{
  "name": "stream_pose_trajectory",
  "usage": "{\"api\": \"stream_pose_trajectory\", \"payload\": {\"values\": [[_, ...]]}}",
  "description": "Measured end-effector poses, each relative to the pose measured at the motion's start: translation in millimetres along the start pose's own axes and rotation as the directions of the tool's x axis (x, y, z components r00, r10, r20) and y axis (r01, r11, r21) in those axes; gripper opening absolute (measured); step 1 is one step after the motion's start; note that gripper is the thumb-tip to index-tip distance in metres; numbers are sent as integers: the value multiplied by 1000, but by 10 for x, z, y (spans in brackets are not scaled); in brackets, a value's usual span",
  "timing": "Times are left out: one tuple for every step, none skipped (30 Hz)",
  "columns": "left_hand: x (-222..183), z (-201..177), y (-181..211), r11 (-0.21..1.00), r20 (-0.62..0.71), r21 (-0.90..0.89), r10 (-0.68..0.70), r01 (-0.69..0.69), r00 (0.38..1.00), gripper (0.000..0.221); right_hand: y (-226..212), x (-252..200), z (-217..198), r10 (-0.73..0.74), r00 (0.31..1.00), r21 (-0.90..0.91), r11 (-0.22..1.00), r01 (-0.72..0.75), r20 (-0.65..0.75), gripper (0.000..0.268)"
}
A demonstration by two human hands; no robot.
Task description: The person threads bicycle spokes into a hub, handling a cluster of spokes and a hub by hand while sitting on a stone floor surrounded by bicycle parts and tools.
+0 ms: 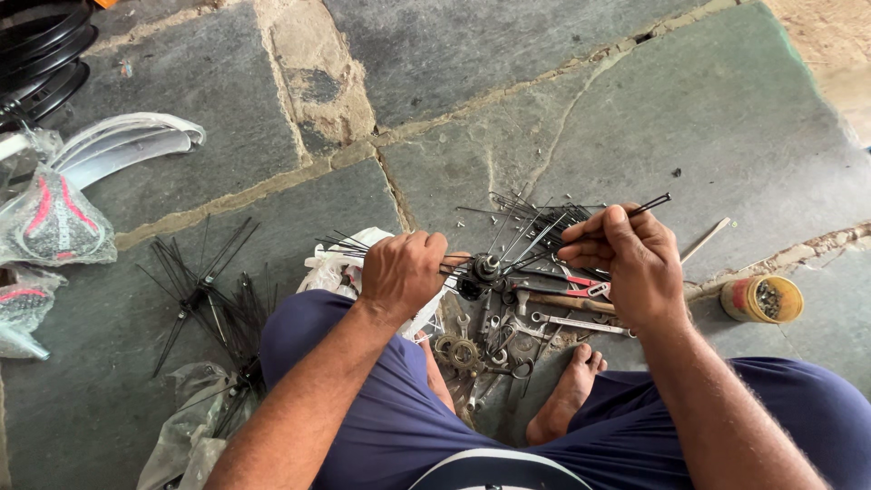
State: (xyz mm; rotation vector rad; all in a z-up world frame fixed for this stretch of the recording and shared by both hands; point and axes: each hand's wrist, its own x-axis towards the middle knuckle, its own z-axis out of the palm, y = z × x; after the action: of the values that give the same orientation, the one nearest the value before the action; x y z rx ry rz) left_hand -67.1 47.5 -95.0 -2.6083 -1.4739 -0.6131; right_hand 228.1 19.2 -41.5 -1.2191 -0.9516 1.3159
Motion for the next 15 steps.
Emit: {"api": "stream_pose_trajectory", "payload": {"values": [[-2,18,-6,1000,17,2,-5,5,1000,50,-2,9,1,3,1000,-5,1000,-3,-3,33],[-6,30,-12,1000,31,2,-8,8,999,49,-5,12,3,7,1000,-10,1000,-7,-6,33],[-7,36,-15,1000,44,3,-11,10,999,47,-10,8,4,3,1000,-27,1000,-3,0,33],[-3,34,-14,1000,58,3,-13,13,998,46,-16,1,6,0,1000,-44,999,0,7,33],[-1,28,-6,1000,48,-1,-10,10,999,48,-20,-10,9,-2,1000,-61,998,3,13,33],[3,16,4,1000,38,-4,-8,8,999,49,-21,-18,14,-2,1000,-56,998,2,12,32],[8,-2,12,1000,27,-8,-6,6,1000,51,-21,-22,22,-2,1000,-50,999,2,11,30],[12,-20,17,1000,14,-12,-5,6,1000,51,-22,-24,26,-2,1000,-44,999,2,11,29],[15,-35,20,1000,2,-16,-5,5,1000,51,-19,-28,29,-3,1000,-40,999,4,15,30],[17,-46,22,1000,-11,-21,-4,4,1000,51,-13,-32,34,-5,1000,-36,999,5,19,31],[21,-50,23,1000,-12,-23,-5,5,1000,50,-9,-35,35,-6,1000,-33,999,7,22,32],[22,-52,22,1000,-13,-26,-6,6,1000,49,-6,-36,37,-2,1000,-33,999,2,23,33],[22,-53,19,1000,-15,-28,-7,7,1000,49,-1,-38,44,2,1000,-32,999,-1,24,33],[21,-51,19,1000,-13,-27,-7,6,1000,49,1,-40,53,6,1000,-32,999,-5,25,34],[21,-47,19,1000,-11,-26,-6,6,1000,49,-3,-43,59,4,1000,-60,998,-3,23,35]]}}
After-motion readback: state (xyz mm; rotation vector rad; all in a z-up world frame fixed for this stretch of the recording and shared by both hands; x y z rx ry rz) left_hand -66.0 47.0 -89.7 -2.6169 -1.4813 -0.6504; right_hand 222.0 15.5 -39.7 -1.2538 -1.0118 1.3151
